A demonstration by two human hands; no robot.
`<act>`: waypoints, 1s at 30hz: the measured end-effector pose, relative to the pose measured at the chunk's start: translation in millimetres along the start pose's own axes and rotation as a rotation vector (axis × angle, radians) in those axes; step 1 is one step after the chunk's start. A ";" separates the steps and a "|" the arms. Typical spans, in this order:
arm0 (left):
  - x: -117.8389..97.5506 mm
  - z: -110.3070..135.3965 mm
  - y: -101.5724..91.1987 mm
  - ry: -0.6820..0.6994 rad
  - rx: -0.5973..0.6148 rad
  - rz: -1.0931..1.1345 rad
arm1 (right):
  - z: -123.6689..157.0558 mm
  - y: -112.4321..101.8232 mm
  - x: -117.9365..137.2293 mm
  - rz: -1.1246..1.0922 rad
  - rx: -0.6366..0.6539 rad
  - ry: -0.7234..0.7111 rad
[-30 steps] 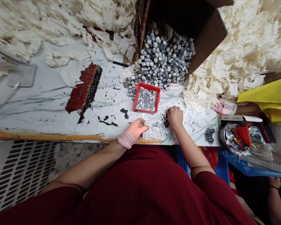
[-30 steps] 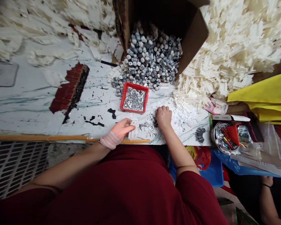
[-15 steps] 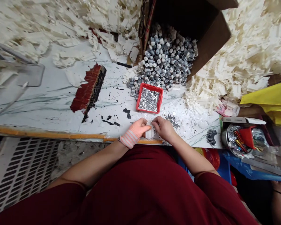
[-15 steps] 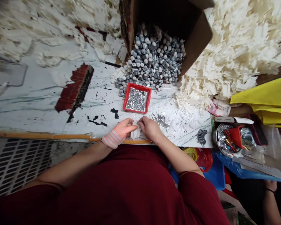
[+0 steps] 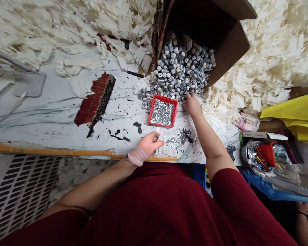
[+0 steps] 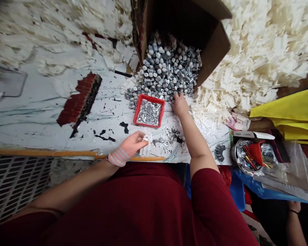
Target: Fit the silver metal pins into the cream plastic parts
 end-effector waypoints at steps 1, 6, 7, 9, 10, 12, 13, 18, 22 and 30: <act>1.3 -0.3 -0.3 -0.004 0.003 0.012 | -4.6 6.4 1.0 0.058 0.038 -0.041; 3.9 -1.6 1.8 -0.024 0.050 0.072 | 5.9 20.2 -12.6 0.119 0.138 -0.074; 4.1 -1.8 2.5 -0.030 0.058 0.081 | 8.6 20.9 -16.9 0.105 0.155 -0.072; 5.1 -2.6 4.5 -0.041 0.074 0.115 | 10.7 19.9 -24.9 0.070 0.174 -0.064; 5.7 -3.4 5.5 -0.044 0.077 0.142 | 10.4 18.0 -28.2 0.052 0.171 -0.057; 9.1 -6.0 6.9 -0.060 0.065 0.210 | 9.4 11.2 -32.1 0.014 0.141 -0.026; 11.7 -7.5 7.4 -0.077 0.050 0.252 | 10.6 6.5 -31.8 -0.012 0.116 -0.007; 17.8 -13.1 11.7 -0.139 -0.014 0.501 | 62.0 -26.4 7.9 -0.239 -0.112 -0.002; 8.3 -11.2 7.5 -0.105 -0.092 0.633 | 139.2 -24.2 75.1 -0.503 -0.050 -0.208; -6.9 -1.8 0.1 -0.042 -0.133 0.612 | 182.0 -10.1 93.1 -0.612 0.002 -0.108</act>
Point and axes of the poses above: each hand's wrist, its own z-axis away from the middle knuckle, its own y-axis out of the palm, x = y × z, the point moved 9 cm from there along -z, towards the middle knuckle, and after that the axes turned 6 degrees about z, right-handed, at the moved point
